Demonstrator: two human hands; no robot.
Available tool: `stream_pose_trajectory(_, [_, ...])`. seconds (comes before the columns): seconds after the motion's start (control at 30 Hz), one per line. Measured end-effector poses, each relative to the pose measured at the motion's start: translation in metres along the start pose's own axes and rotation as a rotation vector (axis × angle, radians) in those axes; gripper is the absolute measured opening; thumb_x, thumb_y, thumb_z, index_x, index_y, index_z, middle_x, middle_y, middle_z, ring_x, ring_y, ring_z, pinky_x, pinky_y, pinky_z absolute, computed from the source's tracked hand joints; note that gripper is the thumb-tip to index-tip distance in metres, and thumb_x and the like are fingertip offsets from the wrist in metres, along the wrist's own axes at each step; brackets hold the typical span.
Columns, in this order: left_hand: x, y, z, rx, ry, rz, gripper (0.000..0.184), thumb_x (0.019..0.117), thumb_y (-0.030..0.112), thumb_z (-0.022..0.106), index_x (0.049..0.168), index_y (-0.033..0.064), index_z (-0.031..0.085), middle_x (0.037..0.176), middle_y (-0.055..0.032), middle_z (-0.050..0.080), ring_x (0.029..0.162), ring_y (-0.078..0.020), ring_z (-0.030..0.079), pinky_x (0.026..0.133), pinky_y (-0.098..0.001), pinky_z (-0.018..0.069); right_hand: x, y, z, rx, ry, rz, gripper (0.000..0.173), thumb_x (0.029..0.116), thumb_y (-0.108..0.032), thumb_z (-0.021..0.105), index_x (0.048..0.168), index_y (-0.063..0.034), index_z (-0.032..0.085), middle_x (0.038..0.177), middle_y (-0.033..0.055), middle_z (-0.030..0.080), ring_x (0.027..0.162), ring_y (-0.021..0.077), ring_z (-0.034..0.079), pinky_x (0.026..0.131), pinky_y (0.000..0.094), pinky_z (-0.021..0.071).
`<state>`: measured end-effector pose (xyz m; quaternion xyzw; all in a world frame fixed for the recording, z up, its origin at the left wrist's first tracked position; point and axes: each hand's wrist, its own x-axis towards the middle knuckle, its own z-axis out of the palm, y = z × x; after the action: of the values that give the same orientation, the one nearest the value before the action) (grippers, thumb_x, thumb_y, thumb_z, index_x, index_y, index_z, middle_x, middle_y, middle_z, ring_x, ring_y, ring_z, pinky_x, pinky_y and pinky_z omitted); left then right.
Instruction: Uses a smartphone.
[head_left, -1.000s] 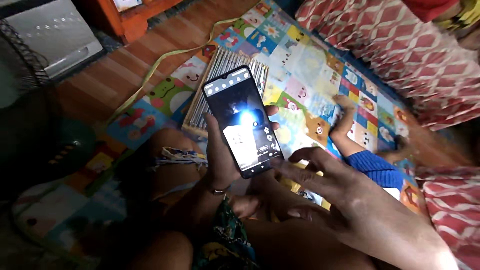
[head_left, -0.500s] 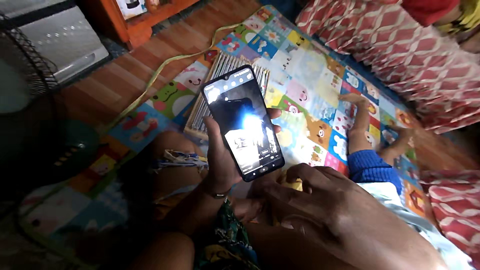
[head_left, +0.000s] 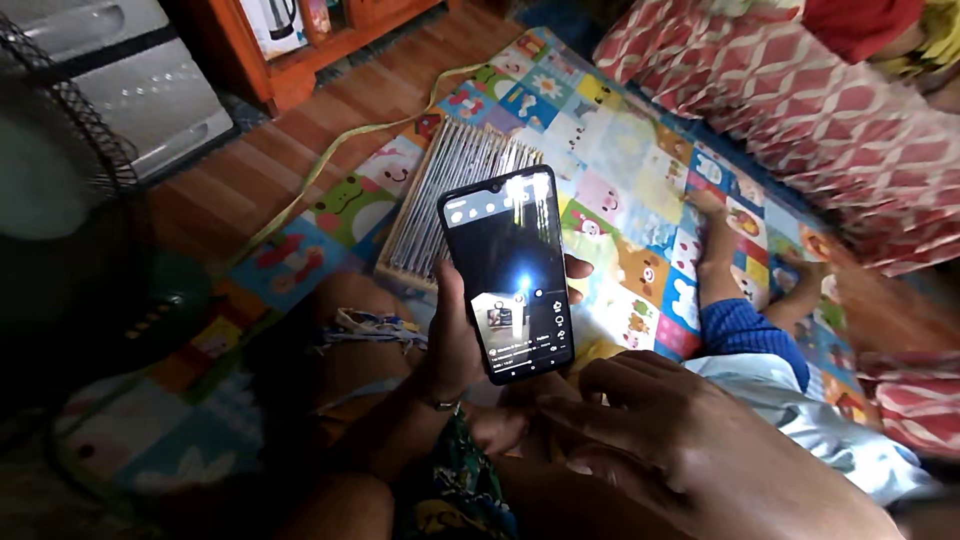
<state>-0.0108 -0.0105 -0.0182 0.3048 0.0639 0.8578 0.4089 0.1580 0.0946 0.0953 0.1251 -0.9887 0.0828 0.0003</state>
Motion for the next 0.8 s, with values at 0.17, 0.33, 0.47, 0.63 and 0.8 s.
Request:
stream_pose_trajectory(0.17, [-0.0028,-0.0026,0.0006,-0.017,-0.035,-0.032,0.085,0.0837,0.084,0.05,0.134,0.0164,0.063,0.125,-0.0125,0.069,0.115,-0.0253,0.068,0.099,-0.0422,0.0553,0.0005,-0.0018,-0.0007,0.006,-0.001,-0.015,0.041,0.1065,-0.048,0.043,0.128,-0.0264,0.071,0.092,0.003,0.064,0.087,0.0185,0.063,0.082,0.0373,0.0514])
stream_pose_trajectory(0.33, [-0.0038,-0.0045,0.0022,-0.05,-0.057,-0.031,0.085,0.086,0.081,0.05,0.137,0.0139,0.061,0.125,-0.014,0.068,0.116,-0.027,0.067,0.101,-0.0424,0.0542,0.0006,-0.0032,-0.0009,0.015,0.008,-0.013,0.042,0.1069,-0.047,0.043,0.137,-0.0268,0.066,0.092,0.0044,0.064,0.085,0.0198,0.063,0.08,0.0382,0.0514])
stream_pose_trajectory(0.47, [-0.0048,-0.0005,0.0037,0.021,-0.007,-0.019,0.085,0.0858,0.083,0.047,0.135,0.0144,0.061,0.124,-0.0144,0.069,0.112,-0.0267,0.069,0.097,-0.0425,0.0566,0.0006,-0.003,0.0001,0.021,0.016,-0.012,0.043,0.1071,-0.046,0.042,0.138,-0.0267,0.065,0.09,0.0048,0.063,0.083,0.0203,0.062,0.078,0.0381,0.0511])
stream_pose_trajectory(0.63, [-0.0059,-0.0084,0.0036,-0.022,0.011,-0.073,0.093,0.0786,0.09,0.047,0.134,0.0174,0.063,0.125,-0.0114,0.07,0.112,-0.0261,0.069,0.092,-0.0425,0.0582,-0.0003,-0.0023,0.0007,0.009,0.001,-0.02,0.041,0.1069,-0.045,0.043,0.134,-0.027,0.068,0.09,0.004,0.063,0.082,0.0192,0.062,0.079,0.0379,0.0512])
stream_pose_trajectory(0.8, [-0.0038,-0.0071,0.0027,-0.032,-0.016,-0.055,0.092,0.0822,0.087,0.047,0.139,0.0157,0.059,0.126,-0.0139,0.069,0.112,-0.0275,0.069,0.094,-0.0429,0.0573,0.0,-0.0013,0.0008,0.013,0.004,-0.019,0.042,0.107,-0.047,0.042,0.133,-0.0262,0.068,0.087,0.0035,0.062,0.08,0.0188,0.061,0.077,0.0371,0.0509])
